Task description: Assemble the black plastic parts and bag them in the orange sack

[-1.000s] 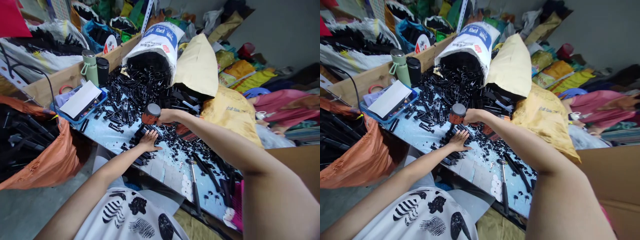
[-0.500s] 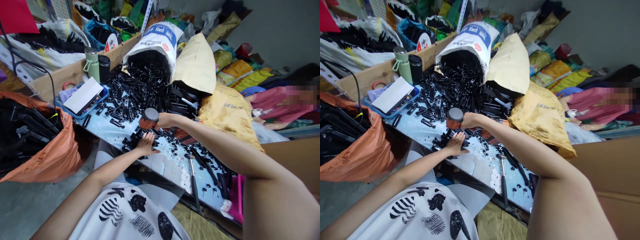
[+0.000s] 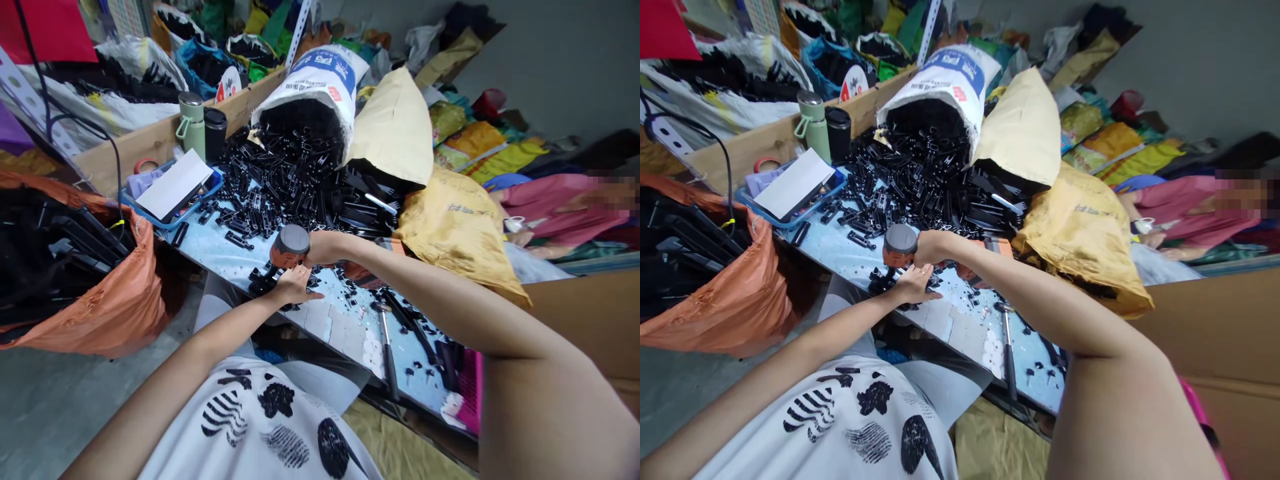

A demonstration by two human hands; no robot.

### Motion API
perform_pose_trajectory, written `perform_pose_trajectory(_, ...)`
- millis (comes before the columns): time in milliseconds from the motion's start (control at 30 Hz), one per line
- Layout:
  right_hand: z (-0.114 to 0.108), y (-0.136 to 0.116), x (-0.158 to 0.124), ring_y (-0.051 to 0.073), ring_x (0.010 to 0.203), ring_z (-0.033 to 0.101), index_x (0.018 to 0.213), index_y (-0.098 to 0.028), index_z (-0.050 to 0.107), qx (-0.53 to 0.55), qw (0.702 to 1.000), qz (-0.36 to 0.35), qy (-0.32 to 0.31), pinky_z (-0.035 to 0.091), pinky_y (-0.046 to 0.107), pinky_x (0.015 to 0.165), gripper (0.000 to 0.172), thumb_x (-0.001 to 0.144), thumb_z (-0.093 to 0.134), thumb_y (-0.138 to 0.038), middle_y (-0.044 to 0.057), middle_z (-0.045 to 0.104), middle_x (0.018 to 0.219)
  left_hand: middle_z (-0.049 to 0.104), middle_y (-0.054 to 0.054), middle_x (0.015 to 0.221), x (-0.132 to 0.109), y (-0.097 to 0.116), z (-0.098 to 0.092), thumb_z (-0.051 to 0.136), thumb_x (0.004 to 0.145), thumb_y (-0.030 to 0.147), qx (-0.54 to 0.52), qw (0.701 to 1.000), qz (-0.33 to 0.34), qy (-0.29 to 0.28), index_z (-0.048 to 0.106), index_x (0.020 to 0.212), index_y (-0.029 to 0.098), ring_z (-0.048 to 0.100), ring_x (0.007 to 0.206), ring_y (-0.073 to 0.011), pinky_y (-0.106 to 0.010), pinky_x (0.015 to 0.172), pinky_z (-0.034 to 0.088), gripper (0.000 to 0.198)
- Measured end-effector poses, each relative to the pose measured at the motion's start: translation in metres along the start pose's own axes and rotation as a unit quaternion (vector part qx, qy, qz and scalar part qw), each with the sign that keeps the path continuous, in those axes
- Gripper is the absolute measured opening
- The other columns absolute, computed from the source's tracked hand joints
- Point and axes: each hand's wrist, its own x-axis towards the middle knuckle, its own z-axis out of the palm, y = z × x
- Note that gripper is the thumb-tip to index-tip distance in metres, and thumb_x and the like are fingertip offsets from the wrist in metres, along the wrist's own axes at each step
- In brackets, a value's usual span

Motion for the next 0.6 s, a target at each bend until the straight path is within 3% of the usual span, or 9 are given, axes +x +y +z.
perform_pose_trajectory(233,0.001,-0.016,-0.018,0.021,0.077,0.061,0.09,-0.019,0.07,-0.027,0.999,0.018,0.042,0.04,0.025,0.061,0.032,0.061,0.068,-0.032,0.005,0.066,0.076,0.035,-0.015,0.144,-0.031,-0.002,-0.017,0.022,0.079,0.077,0.02,0.999,0.029,-0.009,0.028,0.14,0.014,0.031,0.133,-0.0292,-0.04,0.104,0.026,0.088)
perform_pose_trajectory(333,0.002,-0.028,-0.015,0.02,0.076,0.06,0.088,-0.02,0.07,-0.004,1.0,-0.02,0.016,0.04,0.024,0.061,0.03,0.06,0.068,-0.029,0.003,0.066,0.073,0.037,-0.017,0.142,-0.047,-0.003,-0.018,0.022,0.079,0.077,0.036,0.999,0.025,0.003,0.027,0.141,0.011,0.032,0.132,-0.0294,-0.04,0.103,0.027,0.09)
perform_pose_trajectory(467,0.001,-0.043,-0.001,0.018,0.07,0.059,0.085,-0.018,0.07,0.014,0.999,-0.042,-0.01,0.041,0.023,0.059,0.026,0.06,0.068,-0.026,0.003,0.066,0.069,0.037,-0.019,0.142,-0.05,-0.002,-0.018,0.022,0.081,0.075,0.045,0.998,0.034,0.019,0.028,0.14,0.01,0.033,0.13,-0.0311,-0.044,0.104,0.027,0.088)
perform_pose_trajectory(600,0.003,-0.035,-0.005,0.017,0.066,0.058,0.08,-0.015,0.07,0.018,0.999,-0.031,-0.006,0.041,0.024,0.057,0.026,0.06,0.069,-0.03,0.004,0.064,0.067,0.033,-0.019,0.145,-0.056,-0.009,-0.023,0.027,0.08,0.075,0.048,0.997,0.059,0.004,0.028,0.14,0.011,0.03,0.133,-0.0322,-0.046,0.104,0.029,0.088)
